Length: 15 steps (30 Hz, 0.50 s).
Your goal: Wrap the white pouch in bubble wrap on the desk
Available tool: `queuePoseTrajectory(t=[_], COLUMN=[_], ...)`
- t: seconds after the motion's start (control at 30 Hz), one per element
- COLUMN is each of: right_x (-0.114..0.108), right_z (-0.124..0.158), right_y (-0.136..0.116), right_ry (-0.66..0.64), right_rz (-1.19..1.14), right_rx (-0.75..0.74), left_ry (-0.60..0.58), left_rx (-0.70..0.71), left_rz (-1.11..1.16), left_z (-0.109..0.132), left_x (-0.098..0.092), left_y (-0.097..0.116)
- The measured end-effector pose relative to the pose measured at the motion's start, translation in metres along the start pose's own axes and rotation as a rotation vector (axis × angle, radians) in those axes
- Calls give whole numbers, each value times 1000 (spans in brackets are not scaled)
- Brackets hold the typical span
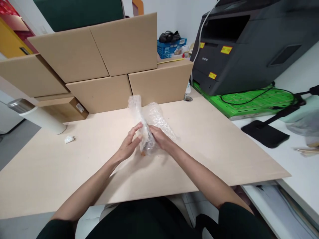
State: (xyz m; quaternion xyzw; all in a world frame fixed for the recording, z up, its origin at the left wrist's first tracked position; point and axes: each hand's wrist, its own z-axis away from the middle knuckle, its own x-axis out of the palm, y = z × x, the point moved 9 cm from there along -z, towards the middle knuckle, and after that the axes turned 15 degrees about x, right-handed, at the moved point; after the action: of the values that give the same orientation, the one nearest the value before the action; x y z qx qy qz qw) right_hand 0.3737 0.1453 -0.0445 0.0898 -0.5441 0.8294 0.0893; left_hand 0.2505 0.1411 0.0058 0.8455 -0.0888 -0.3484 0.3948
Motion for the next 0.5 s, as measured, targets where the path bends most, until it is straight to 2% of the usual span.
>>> queuePoseTrajectory(t=[0.07, 0.17, 0.27, 0.37, 0.5], right_x=[-31, -76, -107, -115, -96], right_z=[5, 16, 20, 2, -36], right_y=[-4, -19, -31, -34, -36], right_ry=[124, 393, 594, 616, 512], right_rz=[67, 320, 425, 432, 430], right_rx=[-41, -163, -220, -180, -101], left_ry=[-106, -255, -353, -384, -411], left_rx=[22, -34, -46, -16, -1], left_rz=[-151, -354, -521, -623, -651], left_z=[-12, -21, -25, -28, -28], left_x=[23, 54, 75, 84, 87], left_y=[-4, -15, -20, -20, -19])
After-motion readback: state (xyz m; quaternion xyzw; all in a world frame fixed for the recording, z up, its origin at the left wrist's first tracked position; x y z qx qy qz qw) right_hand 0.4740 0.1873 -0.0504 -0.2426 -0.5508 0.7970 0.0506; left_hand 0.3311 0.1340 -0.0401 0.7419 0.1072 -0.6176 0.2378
